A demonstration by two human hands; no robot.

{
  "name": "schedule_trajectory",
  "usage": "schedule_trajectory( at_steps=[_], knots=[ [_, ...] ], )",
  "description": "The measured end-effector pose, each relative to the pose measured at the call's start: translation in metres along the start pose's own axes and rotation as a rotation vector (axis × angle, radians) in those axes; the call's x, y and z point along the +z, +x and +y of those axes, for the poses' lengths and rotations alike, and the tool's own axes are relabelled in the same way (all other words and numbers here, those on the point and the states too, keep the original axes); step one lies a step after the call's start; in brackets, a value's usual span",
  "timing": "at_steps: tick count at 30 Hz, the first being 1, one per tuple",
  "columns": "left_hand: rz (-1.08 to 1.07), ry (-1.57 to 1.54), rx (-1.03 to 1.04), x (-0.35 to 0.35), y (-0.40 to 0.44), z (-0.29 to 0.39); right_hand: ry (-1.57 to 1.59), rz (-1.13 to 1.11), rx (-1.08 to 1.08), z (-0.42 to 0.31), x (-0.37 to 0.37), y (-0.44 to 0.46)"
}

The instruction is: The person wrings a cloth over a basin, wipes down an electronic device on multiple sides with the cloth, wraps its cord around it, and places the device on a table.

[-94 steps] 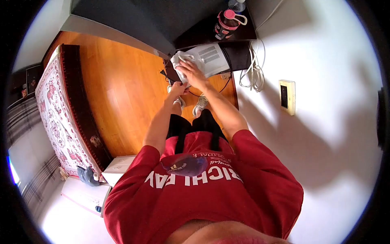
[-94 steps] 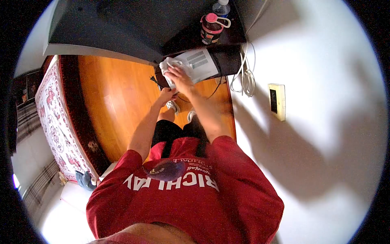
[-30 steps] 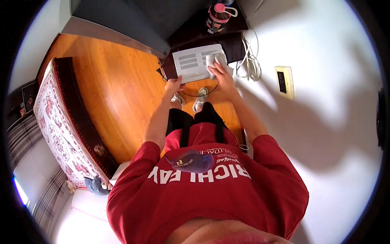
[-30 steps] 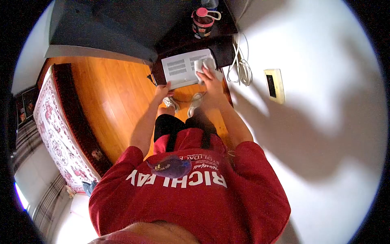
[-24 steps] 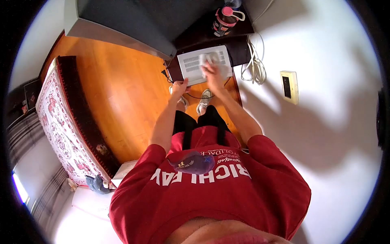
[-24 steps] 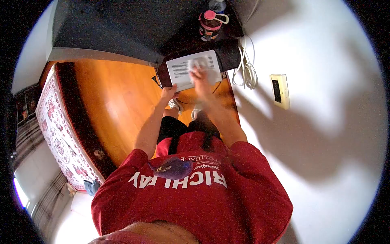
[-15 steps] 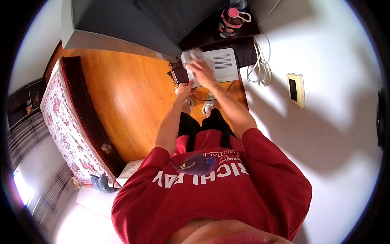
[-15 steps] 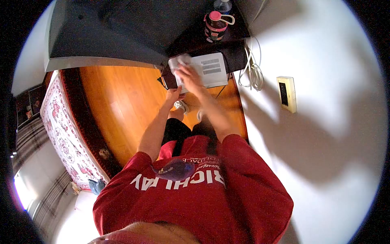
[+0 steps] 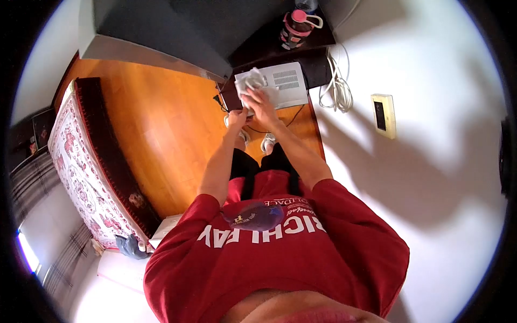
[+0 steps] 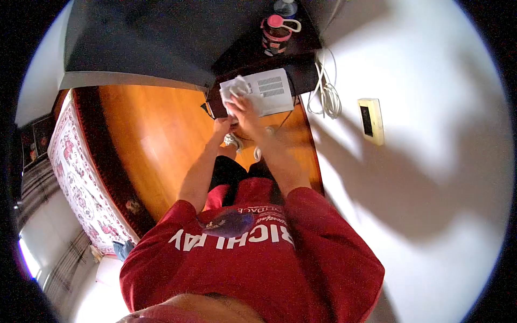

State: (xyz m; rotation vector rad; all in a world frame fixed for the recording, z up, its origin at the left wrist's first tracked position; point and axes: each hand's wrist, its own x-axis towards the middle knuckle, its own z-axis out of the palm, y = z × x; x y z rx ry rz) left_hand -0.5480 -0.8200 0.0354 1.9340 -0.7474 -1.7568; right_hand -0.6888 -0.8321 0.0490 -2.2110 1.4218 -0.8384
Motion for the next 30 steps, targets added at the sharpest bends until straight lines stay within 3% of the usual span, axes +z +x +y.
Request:
schedule_trajectory(
  at_steps=[6, 8, 14, 17, 20, 22, 24, 25, 30],
  knots=[
    [0.042, 0.024, -0.004, -0.007, 0.018, -0.016, 0.046, -0.050, 0.074, 0.024, -0.082, -0.018],
    [0.036, -0.047, -0.029, -0.003, 0.001, -0.001, -0.018, -0.013, 0.300, 0.045, -0.099, -0.032],
    [0.052, -0.062, -0.017, -0.002, -0.009, 0.013, -0.032, 0.290, 0.360, 0.043, -0.058, -0.033],
    [0.013, -0.059, -0.043, -0.007, -0.003, 0.005, -0.056, 0.016, 0.064, -0.001, -0.047, -0.026],
    [-0.017, -0.011, 0.039, -0.011, 0.005, -0.002, -0.049, -0.051, 0.002, -0.028, -0.033, -0.031],
    [0.024, -0.039, -0.100, -0.007, -0.007, 0.015, -0.072, -0.017, 0.004, -0.013, -0.034, -0.033],
    [0.014, -0.041, -0.068, -0.008, -0.011, 0.015, -0.038, -0.125, 0.067, 0.005, -0.062, -0.044],
    [0.010, -0.051, -0.029, -0.008, -0.011, 0.017, -0.099, 0.001, 0.130, 0.007, -0.080, -0.042],
    [0.021, -0.083, -0.030, -0.006, -0.020, 0.029, -0.128, 0.088, 0.196, 0.034, -0.115, -0.052]
  ],
)
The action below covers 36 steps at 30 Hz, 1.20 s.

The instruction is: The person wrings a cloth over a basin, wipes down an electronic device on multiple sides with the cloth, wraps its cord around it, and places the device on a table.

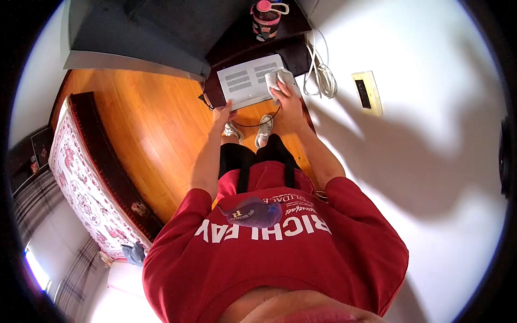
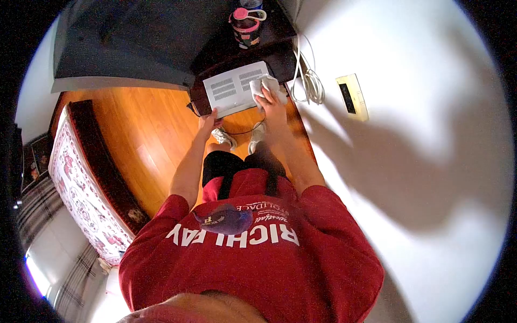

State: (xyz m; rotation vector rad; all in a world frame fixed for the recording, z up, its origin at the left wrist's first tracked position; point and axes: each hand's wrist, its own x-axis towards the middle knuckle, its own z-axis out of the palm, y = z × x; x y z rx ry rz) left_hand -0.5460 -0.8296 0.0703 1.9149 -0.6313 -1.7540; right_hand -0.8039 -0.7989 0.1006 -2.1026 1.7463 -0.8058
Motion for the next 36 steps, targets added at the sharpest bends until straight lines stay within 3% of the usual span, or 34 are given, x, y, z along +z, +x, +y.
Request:
schedule_trajectory(
  at_steps=[4, 6, 8, 9, 12, 16, 18, 21, 25, 27, 31, 32, 34, 36],
  knots=[
    [-0.025, 0.008, -0.021, -0.001, 0.002, 0.000, -0.086, 0.047, 0.004, -0.019, 0.033, 0.000],
    [-0.013, 0.016, -0.029, 0.000, 0.001, 0.001, -0.061, -0.041, -0.039, -0.048, 0.043, -0.002],
    [-0.003, 0.023, -0.037, 0.000, 0.003, 0.000, -0.031, -0.171, -0.239, -0.065, 0.063, -0.007],
    [0.002, 0.034, -0.059, -0.001, 0.006, -0.001, -0.030, -0.168, -0.240, -0.072, 0.063, -0.006],
    [-0.004, 0.030, -0.070, -0.003, 0.009, -0.003, -0.077, -0.269, -0.218, -0.080, 0.054, -0.004],
    [-0.059, 0.008, -0.071, -0.002, 0.011, -0.001, -0.174, -0.234, -0.204, -0.025, 0.011, -0.010],
    [-0.022, 0.025, -0.069, 0.001, 0.010, 0.000, -0.010, -0.125, 0.098, -0.008, -0.006, -0.012],
    [-0.035, 0.042, -0.067, 0.001, 0.009, 0.003, -0.061, -0.133, 0.137, 0.001, -0.014, -0.001],
    [-0.036, 0.055, -0.082, 0.001, 0.013, -0.002, 0.008, 0.002, 0.103, -0.014, 0.035, 0.001],
    [-0.027, 0.062, -0.074, -0.001, 0.020, -0.010, 0.141, -0.106, -0.081, -0.040, 0.051, 0.006],
    [-0.036, 0.080, -0.062, 0.000, 0.016, -0.008, 0.152, -0.164, -0.172, -0.051, 0.065, 0.012],
    [-0.052, 0.063, -0.075, 0.000, 0.014, -0.006, 0.152, -0.161, -0.171, -0.043, 0.059, 0.013],
    [-0.047, 0.051, -0.071, 0.000, 0.016, -0.008, 0.329, -0.098, 0.073, -0.026, 0.040, 0.012],
    [-0.038, 0.031, -0.067, 0.000, 0.016, -0.009, 0.335, -0.018, 0.097, -0.005, 0.027, 0.018]
  ],
)
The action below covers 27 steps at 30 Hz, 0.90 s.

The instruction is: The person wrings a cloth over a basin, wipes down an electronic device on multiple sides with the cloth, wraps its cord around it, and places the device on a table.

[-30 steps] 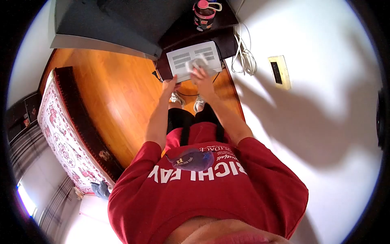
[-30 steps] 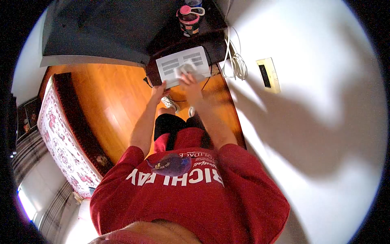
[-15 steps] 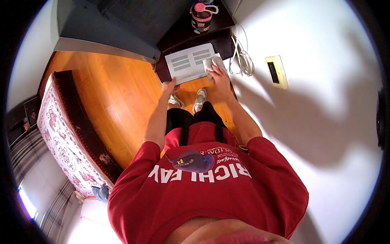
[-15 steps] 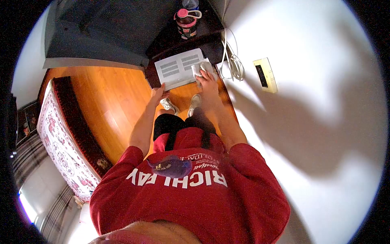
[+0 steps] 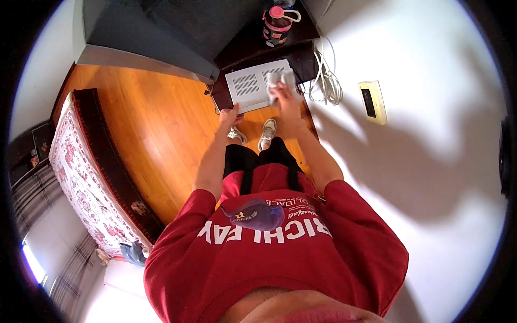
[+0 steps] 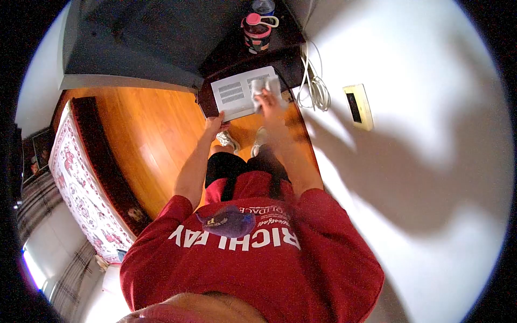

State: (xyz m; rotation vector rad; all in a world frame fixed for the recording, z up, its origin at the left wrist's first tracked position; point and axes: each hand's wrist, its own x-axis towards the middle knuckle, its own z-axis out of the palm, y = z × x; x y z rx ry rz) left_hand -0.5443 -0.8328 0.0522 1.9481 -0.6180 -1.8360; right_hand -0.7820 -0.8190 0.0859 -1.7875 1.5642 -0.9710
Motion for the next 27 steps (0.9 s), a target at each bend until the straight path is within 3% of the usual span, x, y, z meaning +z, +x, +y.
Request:
schedule_trajectory(
  at_steps=[3, 6, 7, 9, 10, 14, 15, 17, 19, 20, 22, 24, 25, 27],
  knots=[
    [0.002, 0.039, -0.011, 0.001, -0.003, 0.004, -0.366, 0.067, -0.018, 0.015, -0.001, 0.009],
    [0.024, 0.043, 0.006, 0.003, -0.003, 0.005, -0.285, 0.106, -0.054, 0.000, 0.039, 0.020],
    [0.017, 0.046, 0.000, 0.003, -0.009, 0.008, -0.076, 0.035, -0.116, 0.026, 0.079, 0.015],
    [0.021, 0.051, -0.031, 0.004, -0.007, 0.008, -0.123, -0.037, -0.210, -0.015, 0.099, 0.012],
    [0.018, 0.057, -0.032, 0.002, -0.003, 0.005, -0.175, -0.107, -0.299, -0.028, 0.101, 0.010],
    [-0.031, 0.002, -0.023, -0.001, 0.013, -0.012, -0.167, -0.188, -0.302, -0.030, 0.059, 0.026],
    [-0.031, 0.027, -0.007, 0.000, 0.012, -0.009, 0.141, -0.159, 0.052, -0.036, 0.034, 0.038],
    [-0.042, 0.094, 0.002, -0.003, 0.017, -0.010, 0.126, -0.072, 0.190, -0.007, 0.006, 0.042],
    [-0.049, 0.072, -0.019, -0.003, 0.009, -0.002, -0.382, 0.055, -0.128, 0.005, -0.007, 0.050],
    [-0.056, 0.050, -0.042, -0.001, 0.006, 0.002, -0.382, 0.057, -0.130, 0.006, 0.002, 0.053],
    [-0.043, 0.026, -0.072, 0.001, 0.003, 0.008, -0.376, 0.138, 0.111, -0.012, 0.032, 0.064],
    [-0.029, 0.003, -0.105, -0.002, 0.002, 0.007, -0.146, -0.196, 0.169, -0.019, 0.069, 0.067],
    [-0.045, -0.043, -0.106, -0.003, 0.005, 0.005, -0.186, -0.158, -0.073, -0.019, 0.097, 0.059],
    [-0.066, -0.085, -0.106, -0.003, 0.009, 0.005, -0.209, -0.190, -0.221, -0.032, 0.111, 0.052]
  ],
)
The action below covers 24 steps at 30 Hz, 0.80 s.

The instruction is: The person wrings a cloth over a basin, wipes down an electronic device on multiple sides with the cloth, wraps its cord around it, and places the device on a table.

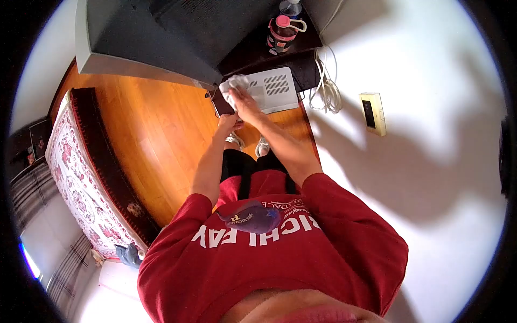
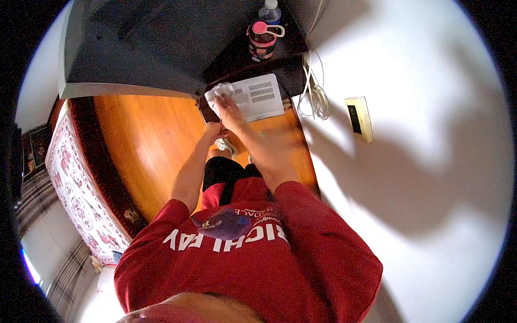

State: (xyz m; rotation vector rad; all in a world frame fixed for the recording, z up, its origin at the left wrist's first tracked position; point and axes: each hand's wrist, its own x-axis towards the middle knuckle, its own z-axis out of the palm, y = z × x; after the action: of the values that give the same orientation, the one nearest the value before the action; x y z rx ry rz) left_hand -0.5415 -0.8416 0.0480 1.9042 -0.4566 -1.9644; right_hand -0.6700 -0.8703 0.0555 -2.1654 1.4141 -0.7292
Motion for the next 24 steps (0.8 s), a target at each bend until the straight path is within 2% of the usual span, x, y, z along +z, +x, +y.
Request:
schedule_trajectory(
  at_steps=[1, 2, 3, 4, 6, 8, 10, 13, 14, 16, 17, 19, 23, 24],
  knots=[
    [-0.016, 0.002, -0.013, -0.001, 0.000, 0.001, 0.001, -0.033, -0.044, -0.001, 0.002, 0.001],
    [-0.031, 0.006, -0.031, -0.003, -0.002, -0.001, -0.002, -0.091, 0.069, 0.003, 0.000, -0.001],
    [-0.033, 0.012, -0.034, -0.004, -0.005, 0.001, -0.025, -0.052, 0.031, 0.014, -0.012, -0.003],
    [-0.022, 0.029, -0.022, -0.003, -0.009, 0.004, 0.267, -0.027, 0.270, 0.015, -0.036, -0.001],
    [-0.029, 0.043, 0.002, -0.005, -0.004, 0.001, 0.464, 0.006, 0.547, 0.023, -0.085, -0.001],
    [-0.019, 0.050, -0.005, -0.002, -0.008, 0.002, 0.315, 0.151, 0.538, 0.051, -0.099, -0.013],
    [-0.011, 0.054, -0.004, 0.000, -0.007, 0.004, -0.237, 0.186, 0.375, 0.075, -0.088, -0.026],
    [0.011, 0.063, 0.006, 0.002, -0.005, 0.003, -0.276, 0.199, 0.279, 0.058, -0.049, -0.027],
    [0.018, 0.058, -0.005, 0.002, -0.007, 0.004, 0.027, 0.233, 0.245, 0.061, -0.017, -0.033],
    [0.020, 0.055, -0.016, 0.000, -0.006, 0.002, -0.015, 0.071, 0.198, 0.036, 0.015, -0.040],
    [0.005, 0.030, 0.013, -0.003, 0.000, -0.004, -0.029, 0.150, -0.040, 0.008, -0.006, -0.037],
    [0.005, 0.008, 0.051, -0.002, 0.003, -0.007, -0.040, 0.078, 0.020, -0.011, -0.014, -0.042],
    [0.013, 0.041, 0.069, -0.001, -0.007, -0.003, -0.059, 0.078, 0.013, 0.022, -0.044, -0.051],
    [0.016, 0.015, 0.058, 0.000, -0.008, -0.002, 0.034, 0.153, 0.194, 0.043, -0.041, -0.055]
  ],
)
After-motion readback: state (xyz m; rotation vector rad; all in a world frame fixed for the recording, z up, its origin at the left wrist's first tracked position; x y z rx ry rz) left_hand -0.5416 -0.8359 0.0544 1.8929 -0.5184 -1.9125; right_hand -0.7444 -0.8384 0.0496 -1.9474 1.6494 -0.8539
